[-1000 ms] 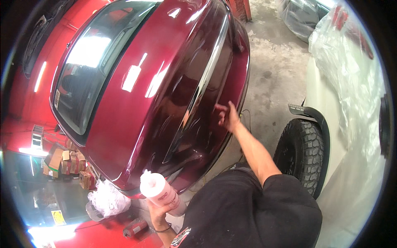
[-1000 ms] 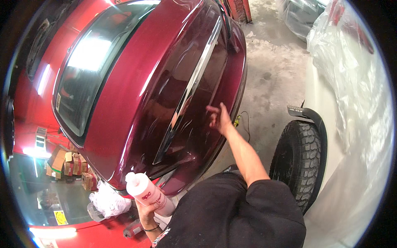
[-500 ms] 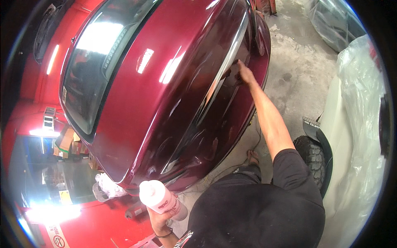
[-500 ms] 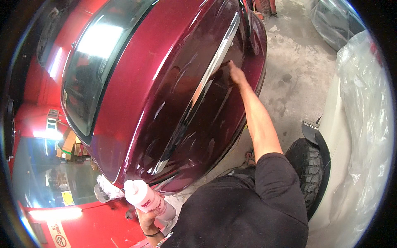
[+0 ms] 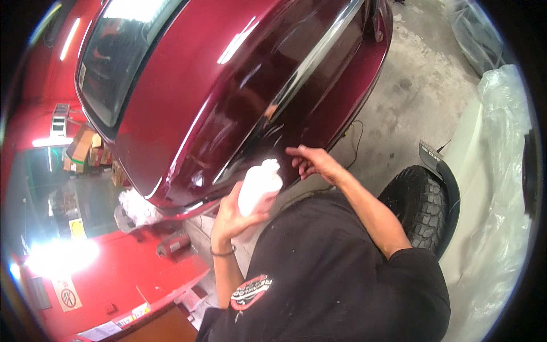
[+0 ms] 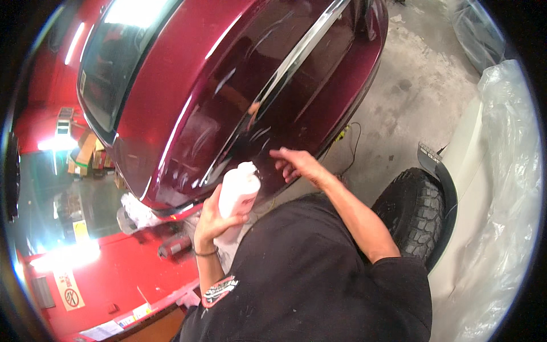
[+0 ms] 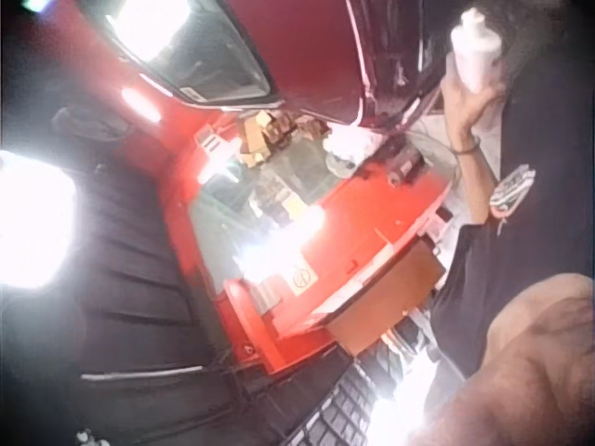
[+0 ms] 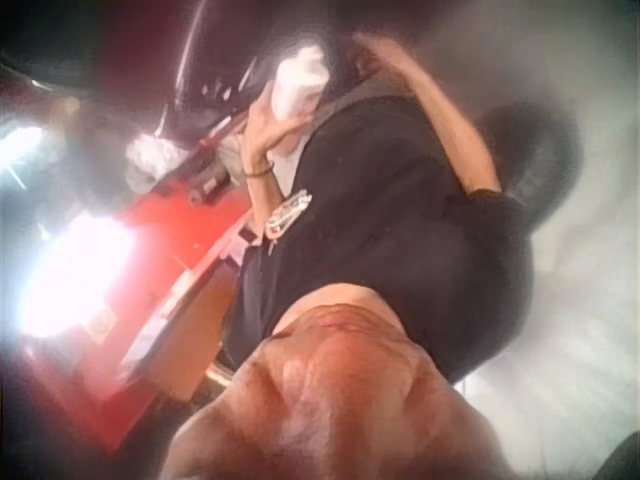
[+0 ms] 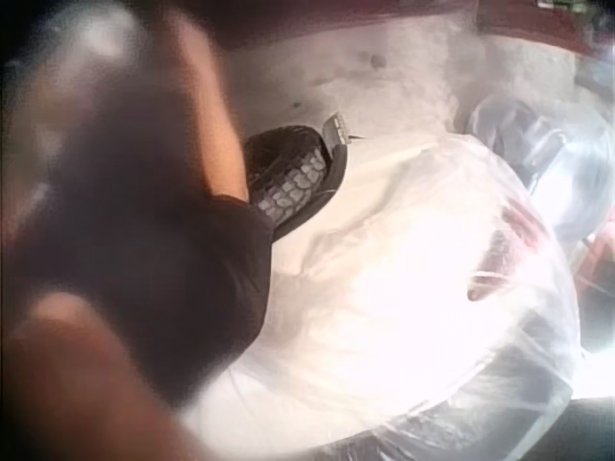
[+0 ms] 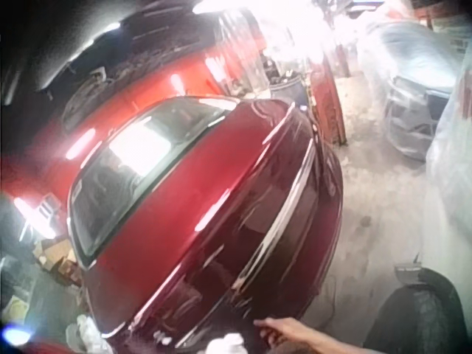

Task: The person uses a yellow orbital polisher with a white pad to buff the rear trunk and bumper of a maroon car. They pause to apply a white polishing compound from a bottle onto the surface, then resume polishing with the machine.

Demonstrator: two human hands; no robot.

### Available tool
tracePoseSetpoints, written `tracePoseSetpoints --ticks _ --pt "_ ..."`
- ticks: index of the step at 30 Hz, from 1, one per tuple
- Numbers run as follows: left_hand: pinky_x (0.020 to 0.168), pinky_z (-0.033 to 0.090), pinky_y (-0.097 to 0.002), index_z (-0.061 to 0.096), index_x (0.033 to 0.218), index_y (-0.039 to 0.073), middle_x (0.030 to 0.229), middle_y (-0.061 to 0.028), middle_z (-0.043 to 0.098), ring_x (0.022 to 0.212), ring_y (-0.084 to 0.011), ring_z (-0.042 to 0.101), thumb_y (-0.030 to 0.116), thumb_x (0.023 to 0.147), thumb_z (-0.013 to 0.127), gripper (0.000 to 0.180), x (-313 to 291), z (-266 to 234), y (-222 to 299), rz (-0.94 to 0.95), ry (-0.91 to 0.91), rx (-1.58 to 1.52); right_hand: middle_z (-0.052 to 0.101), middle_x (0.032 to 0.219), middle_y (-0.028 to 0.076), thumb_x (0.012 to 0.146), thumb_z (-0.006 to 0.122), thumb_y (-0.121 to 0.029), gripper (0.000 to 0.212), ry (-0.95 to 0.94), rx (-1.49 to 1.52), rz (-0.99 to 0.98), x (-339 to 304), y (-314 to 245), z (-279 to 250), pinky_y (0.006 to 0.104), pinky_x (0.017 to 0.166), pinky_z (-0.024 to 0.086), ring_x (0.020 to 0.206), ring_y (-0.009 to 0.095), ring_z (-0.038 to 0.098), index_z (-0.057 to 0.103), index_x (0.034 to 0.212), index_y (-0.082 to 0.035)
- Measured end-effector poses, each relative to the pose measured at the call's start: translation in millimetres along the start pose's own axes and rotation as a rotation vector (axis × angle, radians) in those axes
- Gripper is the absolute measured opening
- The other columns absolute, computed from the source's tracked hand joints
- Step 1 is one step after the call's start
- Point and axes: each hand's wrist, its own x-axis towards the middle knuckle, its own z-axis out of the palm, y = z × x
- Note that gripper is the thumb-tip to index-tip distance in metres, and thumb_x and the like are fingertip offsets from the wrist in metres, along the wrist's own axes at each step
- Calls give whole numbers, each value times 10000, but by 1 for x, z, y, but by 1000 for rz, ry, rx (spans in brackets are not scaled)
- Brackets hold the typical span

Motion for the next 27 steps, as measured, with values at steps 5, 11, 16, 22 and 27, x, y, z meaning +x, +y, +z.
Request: tracePoseSetpoints --ticks 5,11,16,22,27 --pt "922 601 -461 663 1400 65 1131 -222 800 1055 -387 792 434 650 939 880 1 7 -23 -67 -109 351 631 1432 95 1145 457 -650 762 -135 105 32 -48 -18 25 418 1044 555 1181 202 632 594 1598 -54" --pt "865 597 -526 670 1337 81 1091 -235 791 1022 -445 773 461 650 892 816 -4 16 -54 -36 -138 413 596 1523 91 1152 397 -673 783 -156 204 153 -56 21 46 433 1058 547 1219 221 628 548 1635 -76" --pt "869 597 -531 671 1335 79 1090 -238 790 1019 -451 769 478 656 885 817 -13 14 -60 -76 -142 420 595 1520 85 1152 347 -699 815 -161 227 144 -58 34 55 429 1062 542 1204 215 630 509 1671 -92" --pt "879 594 -529 658 1364 76 1104 -244 787 1037 -448 768 489 655 888 852 -15 5 -60 -78 -131 414 609 1497 79 1151 332 -705 832 -147 198 121 -54 31 64 424 1057 542 1166 199 640 505 1672 -80" --pt "963 593 -476 638 1420 46 1224 -249 778 1139 -420 769 488 653 921 929 -6 15 -78 23 -25 120 628 1490 85 1155 323 -694 827 -198 258 -19 -54 5 69 444 1068 547 1164 209 655 488 1681 -78"
